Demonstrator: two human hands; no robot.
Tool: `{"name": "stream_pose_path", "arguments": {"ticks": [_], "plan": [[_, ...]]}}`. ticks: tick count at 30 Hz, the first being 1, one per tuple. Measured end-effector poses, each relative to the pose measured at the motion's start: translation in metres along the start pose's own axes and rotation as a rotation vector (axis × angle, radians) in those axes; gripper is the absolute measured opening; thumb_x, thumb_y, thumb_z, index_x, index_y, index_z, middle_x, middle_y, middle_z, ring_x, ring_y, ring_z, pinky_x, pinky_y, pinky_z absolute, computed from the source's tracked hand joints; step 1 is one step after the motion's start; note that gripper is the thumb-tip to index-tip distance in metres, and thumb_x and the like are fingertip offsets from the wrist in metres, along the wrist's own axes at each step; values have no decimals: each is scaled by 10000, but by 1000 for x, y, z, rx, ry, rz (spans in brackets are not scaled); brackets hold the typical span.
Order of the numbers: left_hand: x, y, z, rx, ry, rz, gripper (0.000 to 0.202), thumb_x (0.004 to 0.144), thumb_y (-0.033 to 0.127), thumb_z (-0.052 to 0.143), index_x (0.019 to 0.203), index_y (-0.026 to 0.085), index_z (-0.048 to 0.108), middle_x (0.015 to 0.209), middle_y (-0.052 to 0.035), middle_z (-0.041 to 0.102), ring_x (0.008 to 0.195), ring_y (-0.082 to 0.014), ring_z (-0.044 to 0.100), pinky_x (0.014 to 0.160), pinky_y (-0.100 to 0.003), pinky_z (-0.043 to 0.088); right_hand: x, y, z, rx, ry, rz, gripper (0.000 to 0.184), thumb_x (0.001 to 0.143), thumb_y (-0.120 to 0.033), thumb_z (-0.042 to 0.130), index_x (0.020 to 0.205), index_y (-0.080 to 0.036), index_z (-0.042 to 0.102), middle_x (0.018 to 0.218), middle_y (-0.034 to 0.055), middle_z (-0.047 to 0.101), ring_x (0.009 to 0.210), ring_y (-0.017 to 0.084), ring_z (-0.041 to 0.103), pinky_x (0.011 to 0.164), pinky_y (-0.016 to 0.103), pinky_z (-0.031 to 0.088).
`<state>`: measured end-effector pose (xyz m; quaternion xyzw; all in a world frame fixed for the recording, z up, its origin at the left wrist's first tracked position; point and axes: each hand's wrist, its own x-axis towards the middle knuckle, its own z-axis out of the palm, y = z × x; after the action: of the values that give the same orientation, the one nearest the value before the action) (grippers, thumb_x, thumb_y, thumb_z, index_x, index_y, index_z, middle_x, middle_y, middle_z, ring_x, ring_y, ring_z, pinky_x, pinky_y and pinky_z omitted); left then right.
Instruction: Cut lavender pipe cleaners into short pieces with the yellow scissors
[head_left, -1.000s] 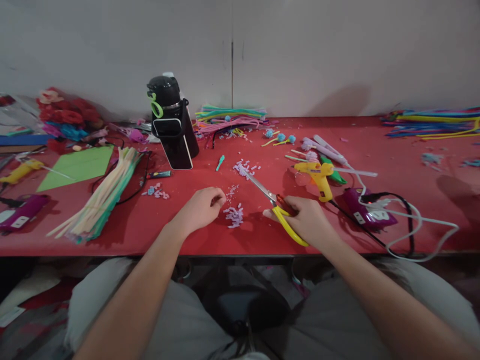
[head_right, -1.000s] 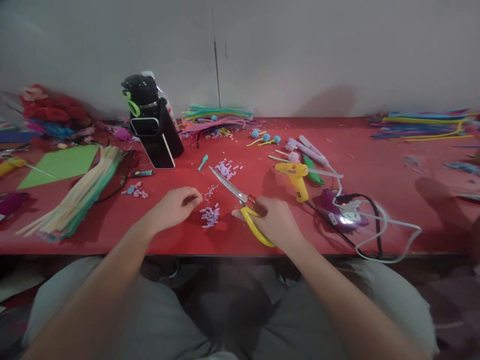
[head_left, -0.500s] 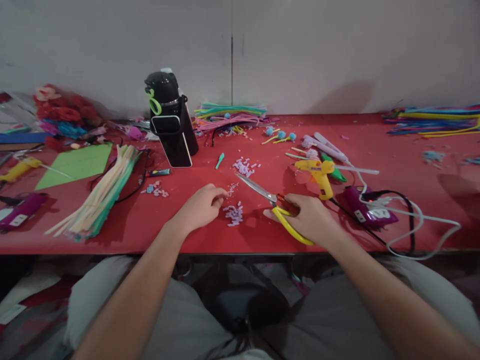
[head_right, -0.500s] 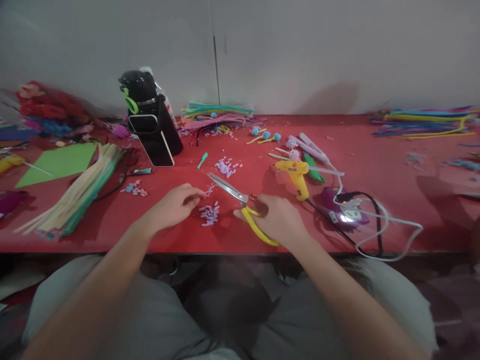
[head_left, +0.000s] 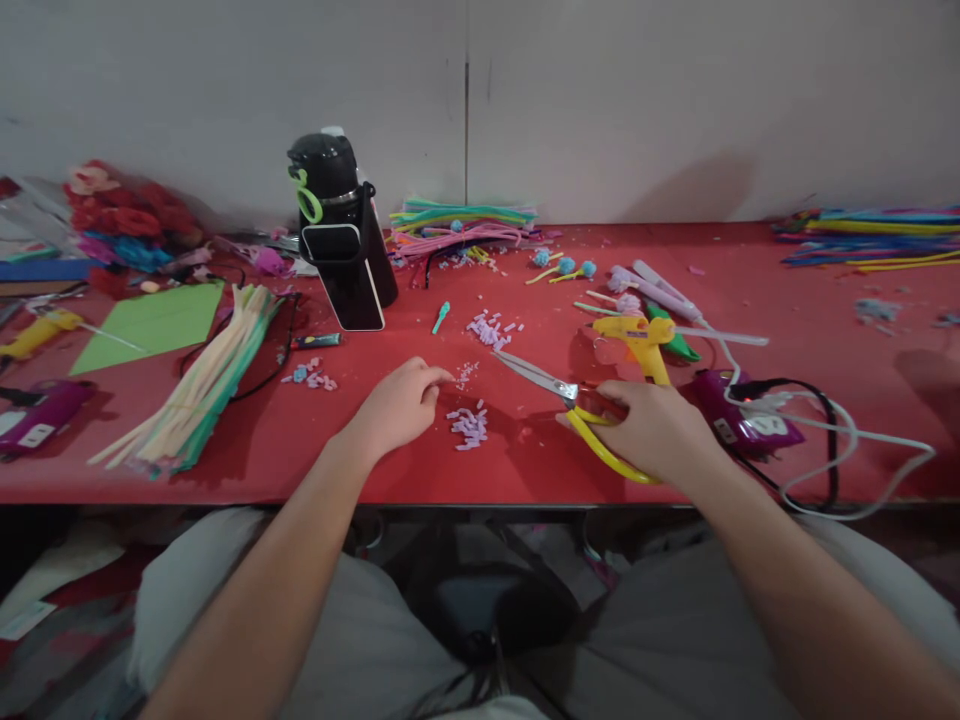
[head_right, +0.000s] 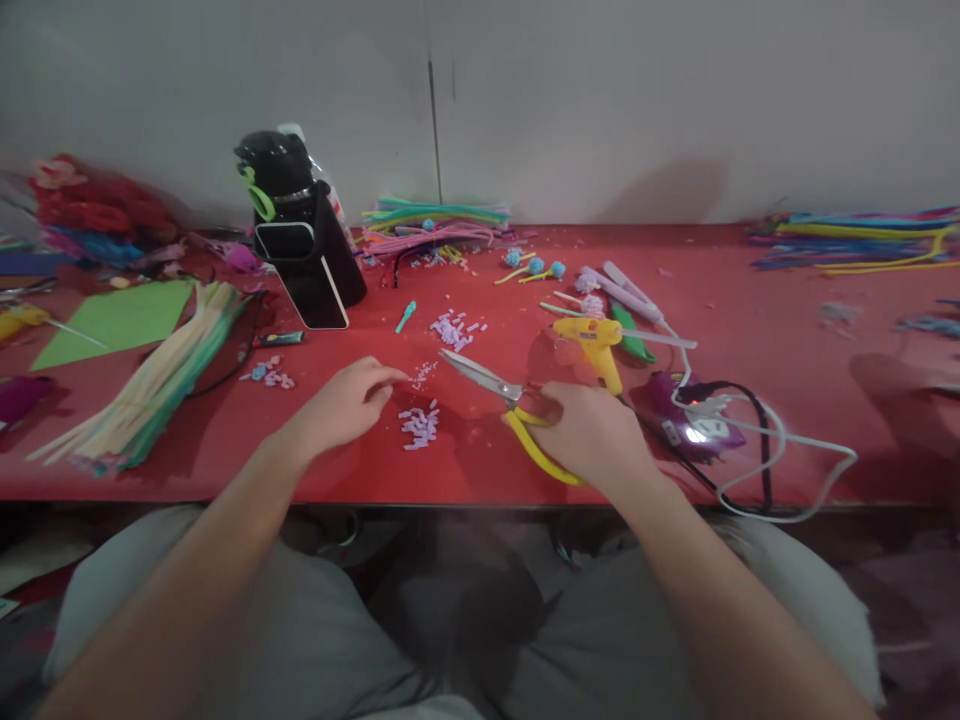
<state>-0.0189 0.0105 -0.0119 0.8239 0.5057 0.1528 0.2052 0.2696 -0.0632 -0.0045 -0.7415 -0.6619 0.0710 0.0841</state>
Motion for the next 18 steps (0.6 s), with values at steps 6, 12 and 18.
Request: {"name": "stream_pose_path", "arguments": {"ticks": [6, 12, 18], "plan": [[1, 2, -11, -11, 73, 40, 276, 885, 112, 467, 1000, 169, 712, 1008, -66, 629, 882, -178, 625, 833, -324, 485, -2, -2, -1, -19, -55, -40, 445, 779, -661, 527, 695, -228, 578, 681, 41, 630, 585, 172, 526, 517, 259, 263], [-5, 8, -13, -1, -53, 91, 306, 868, 80, 458, 889, 186, 745, 1014, -57, 634, 892, -169, 640, 881, -338, 500, -2, -1, -10, -59, -92, 14, 377, 817, -600, 503, 724, -241, 573, 722, 45, 636, 621, 192, 542, 538, 273, 284], [-14, 14, -27, 54, -12, 193, 283, 945, 174, 451, 1085, 151, 696, 1104, -89, 648, 1002, -193, 643, 944, -358, 506, -7, 18, -20, -82, -115, 25, 424, 836, -635, 495, 678, -244, 541, 656, 37, 598, 549, 166, 477, 540, 289, 309]]}}
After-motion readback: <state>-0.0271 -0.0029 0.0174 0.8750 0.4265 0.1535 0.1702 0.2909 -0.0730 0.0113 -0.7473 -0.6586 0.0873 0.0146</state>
